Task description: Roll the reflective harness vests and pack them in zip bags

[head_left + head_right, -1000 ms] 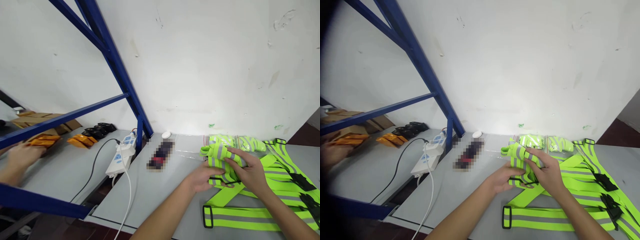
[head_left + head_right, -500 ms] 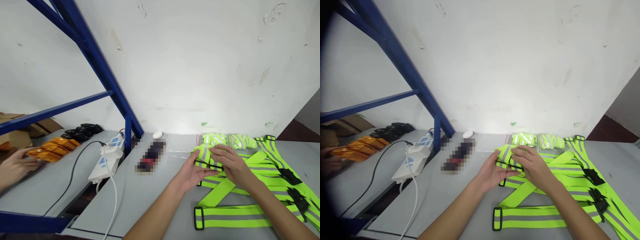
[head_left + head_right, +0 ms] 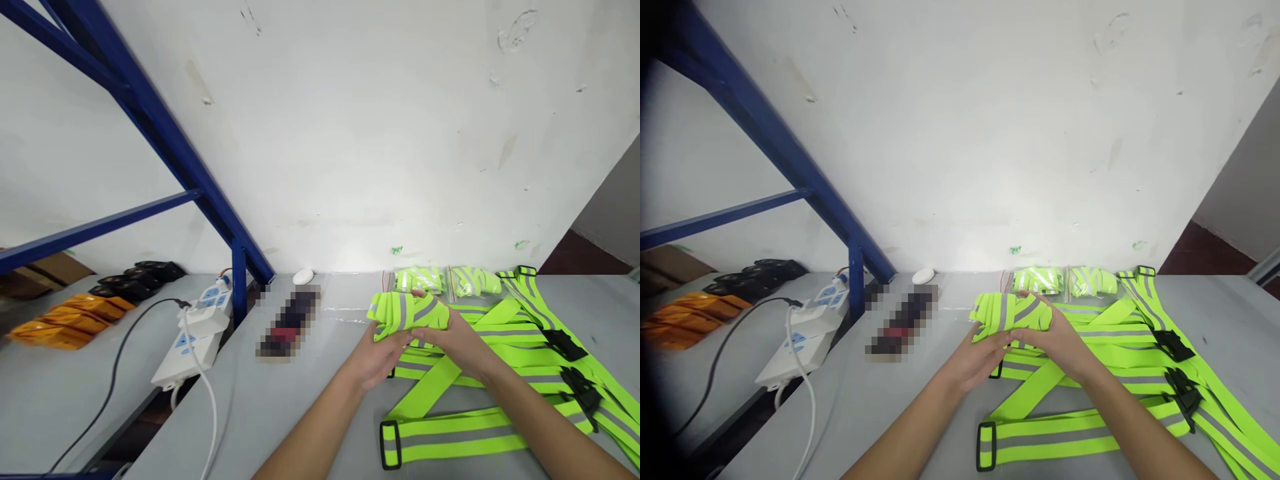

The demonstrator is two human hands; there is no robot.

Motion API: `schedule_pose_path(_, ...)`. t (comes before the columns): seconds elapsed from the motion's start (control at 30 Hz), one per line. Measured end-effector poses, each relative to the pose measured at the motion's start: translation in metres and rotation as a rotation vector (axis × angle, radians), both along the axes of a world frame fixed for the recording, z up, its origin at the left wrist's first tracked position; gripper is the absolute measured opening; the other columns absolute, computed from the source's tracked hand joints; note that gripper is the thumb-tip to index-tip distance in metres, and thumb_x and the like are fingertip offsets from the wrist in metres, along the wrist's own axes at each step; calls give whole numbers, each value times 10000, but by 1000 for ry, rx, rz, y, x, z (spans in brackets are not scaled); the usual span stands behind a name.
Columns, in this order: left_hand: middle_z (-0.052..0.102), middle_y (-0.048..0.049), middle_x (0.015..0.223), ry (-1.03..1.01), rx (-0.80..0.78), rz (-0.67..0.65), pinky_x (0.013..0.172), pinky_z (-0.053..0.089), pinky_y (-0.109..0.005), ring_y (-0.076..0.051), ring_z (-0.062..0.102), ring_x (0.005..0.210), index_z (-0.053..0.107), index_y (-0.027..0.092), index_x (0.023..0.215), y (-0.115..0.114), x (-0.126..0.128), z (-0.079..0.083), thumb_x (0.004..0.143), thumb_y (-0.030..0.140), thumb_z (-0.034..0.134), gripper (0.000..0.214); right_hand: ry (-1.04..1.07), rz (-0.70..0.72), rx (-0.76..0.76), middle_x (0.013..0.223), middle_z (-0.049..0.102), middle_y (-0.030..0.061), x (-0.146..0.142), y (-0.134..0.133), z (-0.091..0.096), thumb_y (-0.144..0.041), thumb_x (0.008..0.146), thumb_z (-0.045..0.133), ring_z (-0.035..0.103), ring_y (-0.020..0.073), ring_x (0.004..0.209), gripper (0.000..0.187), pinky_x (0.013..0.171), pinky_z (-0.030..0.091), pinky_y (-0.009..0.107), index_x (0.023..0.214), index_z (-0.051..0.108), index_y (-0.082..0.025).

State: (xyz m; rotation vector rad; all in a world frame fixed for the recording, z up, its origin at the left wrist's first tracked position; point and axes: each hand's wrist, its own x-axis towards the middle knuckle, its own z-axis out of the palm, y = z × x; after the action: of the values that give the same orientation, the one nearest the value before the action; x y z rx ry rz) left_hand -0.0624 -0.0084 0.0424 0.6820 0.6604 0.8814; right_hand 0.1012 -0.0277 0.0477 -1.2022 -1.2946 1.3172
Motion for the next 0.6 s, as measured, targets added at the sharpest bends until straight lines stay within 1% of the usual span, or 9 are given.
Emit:
schedule_pose_path(0.07,730,-110,1034,-13,4,18,1052,385,-426,-259,642,1091,590,173,1171,-3,2,-1,629,181,849,600,170,45,-88,1079,711,76,-2,0,5,-459,693,775,663,273,1005,658,920,504,454,1269,543,-240)
schedule_pose_path(0.1,725,-107,1059,-13,5,31,1059,381,-427,-253,636,1104,582,181,1171,-4,3,-2,640,179,842,591,228,54,-111,1053,721,73,-3,0,6,-437,683,788,672,268,983,632,920,503,447,1239,566,-234)
schedule_pose_path(0.23,718,-105,1075,-9,21,42,1028,414,-445,-266,641,1085,579,181,1137,-6,5,1,621,145,833,576,327,23,-180,1073,721,72,-3,-2,9,-410,661,803,682,263,962,565,868,530,431,1162,609,-235)
schedule_pose_path(0.3,722,-96,1054,-33,27,56,997,438,-454,-276,651,1057,570,186,1157,-5,4,5,610,132,820,604,317,-34,-174,1057,725,77,-4,-2,10,-427,635,812,689,270,937,584,836,545,432,1146,612,-226)
schedule_pose_path(0.37,714,-84,1081,-86,40,100,992,445,-442,-268,647,1066,539,211,1223,-3,4,9,640,154,800,641,263,-120,-147,1040,730,79,-6,-2,12,-434,611,823,693,277,922,647,822,552,435,1178,593,-223)
schedule_pose_path(0.43,683,-81,1166,-118,44,140,1008,437,-415,-254,619,1121,486,245,1308,-2,5,10,708,220,774,666,175,-230,-110,1037,730,79,-8,-3,12,-440,602,824,691,285,928,711,821,553,444,1228,562,-226)
schedule_pose_path(0.5,645,-67,1249,-77,-16,189,1024,427,-385,-236,581,1181,421,288,1375,-2,7,9,761,314,750,697,109,-306,-72,1025,731,77,-9,-4,11,-442,594,825,689,289,926,744,809,555,449,1252,549,-230)
schedule_pose_path(0.53,630,-57,1276,-43,-59,213,1029,423,-376,-229,564,1203,389,309,1399,-3,9,7,774,359,739,718,104,-315,-57,1011,733,76,-9,-4,9,-439,592,825,689,289,918,747,797,557,447,1254,550,-230)
schedule_pose_path(0.6,610,-44,1307,-18,-100,225,1040,410,-373,-227,537,1236,343,329,1429,-6,12,3,784,430,716,752,162,-272,-57,991,738,75,-8,-5,5,-424,598,824,690,285,903,740,781,555,438,1258,550,-231)
